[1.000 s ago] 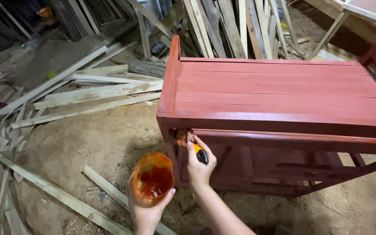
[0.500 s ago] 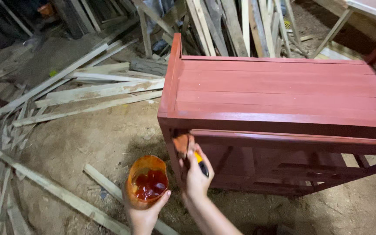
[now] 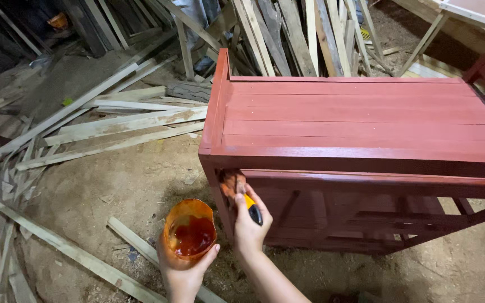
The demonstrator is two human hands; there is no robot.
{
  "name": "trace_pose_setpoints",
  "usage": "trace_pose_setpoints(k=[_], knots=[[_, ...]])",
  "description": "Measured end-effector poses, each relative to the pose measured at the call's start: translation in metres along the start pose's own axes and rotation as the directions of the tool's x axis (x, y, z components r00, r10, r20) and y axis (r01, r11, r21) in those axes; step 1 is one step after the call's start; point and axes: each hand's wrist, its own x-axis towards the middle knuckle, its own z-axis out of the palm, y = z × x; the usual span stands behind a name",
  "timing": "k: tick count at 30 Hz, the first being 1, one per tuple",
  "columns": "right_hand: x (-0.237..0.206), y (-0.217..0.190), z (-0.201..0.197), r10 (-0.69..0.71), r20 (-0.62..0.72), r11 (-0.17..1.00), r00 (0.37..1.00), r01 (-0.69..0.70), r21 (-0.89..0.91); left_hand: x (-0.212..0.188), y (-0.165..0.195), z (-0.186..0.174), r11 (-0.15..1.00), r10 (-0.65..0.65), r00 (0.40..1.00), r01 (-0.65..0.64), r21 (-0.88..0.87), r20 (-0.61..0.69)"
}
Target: The person holds a cup of reddish-orange wood stain in one hand and a brush in the other, dipping the brush into the stain and brushing it onto a red wooden furniture frame. They coat the side rails and edges first, then lay the piece flat and brush stain across the top slats, working the liquid into the wood surface.
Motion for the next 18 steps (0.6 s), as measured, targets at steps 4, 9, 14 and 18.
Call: trace_pose_setpoints(k=[4,9,14,18], knots=[[0.009,-0.009,-0.022,0.119,0.053,0.992,0.991,-0.116,-0.050,-0.003,0.002,-0.001,0.998,-0.008,1.000,0.009,-0.066,0.022],[0.033,-0.011,-0.022,0.640,-0.032,0.670,0.768,-0.537,0.513,-0.002,0.003,-0.001,0.996,0.017,0.999,-0.014,-0.088,0.034],[0.030,-0.001,-0.006,0.620,0.002,0.688,0.784,-0.545,0.478,0.000,0.007,0.002,0.993,0.070,0.998,-0.070,-0.096,0.002],[0.038,-0.013,-0.024,0.022,0.020,0.979,1.000,-0.017,-0.205,0.001,0.012,0.005,0.988,0.107,0.993,-0.102,-0.115,0.044]])
